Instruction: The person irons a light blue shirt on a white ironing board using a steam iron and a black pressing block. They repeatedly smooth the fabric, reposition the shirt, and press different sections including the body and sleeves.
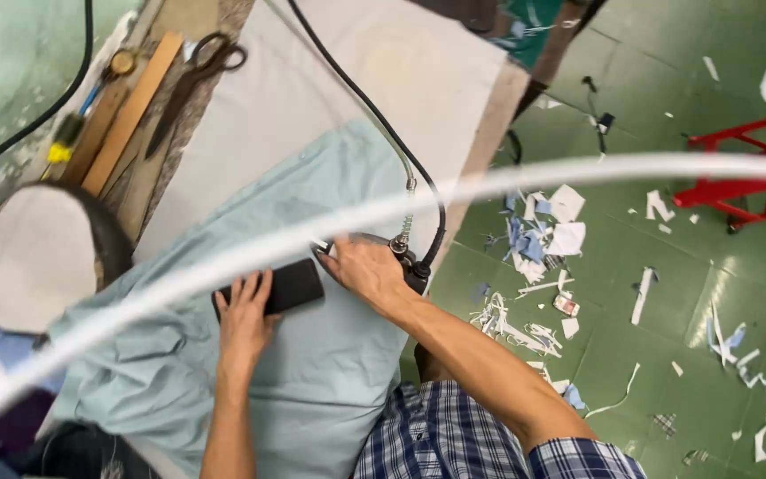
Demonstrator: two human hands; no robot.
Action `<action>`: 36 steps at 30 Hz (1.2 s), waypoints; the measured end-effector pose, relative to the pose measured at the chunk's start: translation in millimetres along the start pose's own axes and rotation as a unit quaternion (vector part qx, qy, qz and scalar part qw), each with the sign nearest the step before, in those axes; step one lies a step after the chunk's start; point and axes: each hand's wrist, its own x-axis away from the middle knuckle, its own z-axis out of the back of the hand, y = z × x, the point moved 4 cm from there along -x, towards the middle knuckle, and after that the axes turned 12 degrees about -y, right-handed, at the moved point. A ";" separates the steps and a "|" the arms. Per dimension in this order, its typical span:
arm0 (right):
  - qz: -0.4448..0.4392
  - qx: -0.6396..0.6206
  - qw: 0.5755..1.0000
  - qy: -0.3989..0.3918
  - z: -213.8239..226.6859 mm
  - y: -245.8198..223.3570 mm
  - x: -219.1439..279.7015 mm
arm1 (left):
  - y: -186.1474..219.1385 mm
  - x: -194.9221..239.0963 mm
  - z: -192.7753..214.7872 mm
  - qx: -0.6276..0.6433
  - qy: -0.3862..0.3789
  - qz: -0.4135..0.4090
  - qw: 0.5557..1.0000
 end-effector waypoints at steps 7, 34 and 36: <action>-0.073 0.021 0.997 0.022 86.5 0.0 30.3 | 69.4 -10.7 8.7 0.004 -0.019 -0.083 0.996; -0.060 0.110 0.992 -0.022 136.9 18.8 24.5 | 87.5 -24.0 10.8 0.080 0.108 -0.176 0.975; -0.059 0.107 0.992 -0.024 141.7 17.3 24.2 | 86.9 -24.8 9.0 0.081 0.109 -0.175 0.975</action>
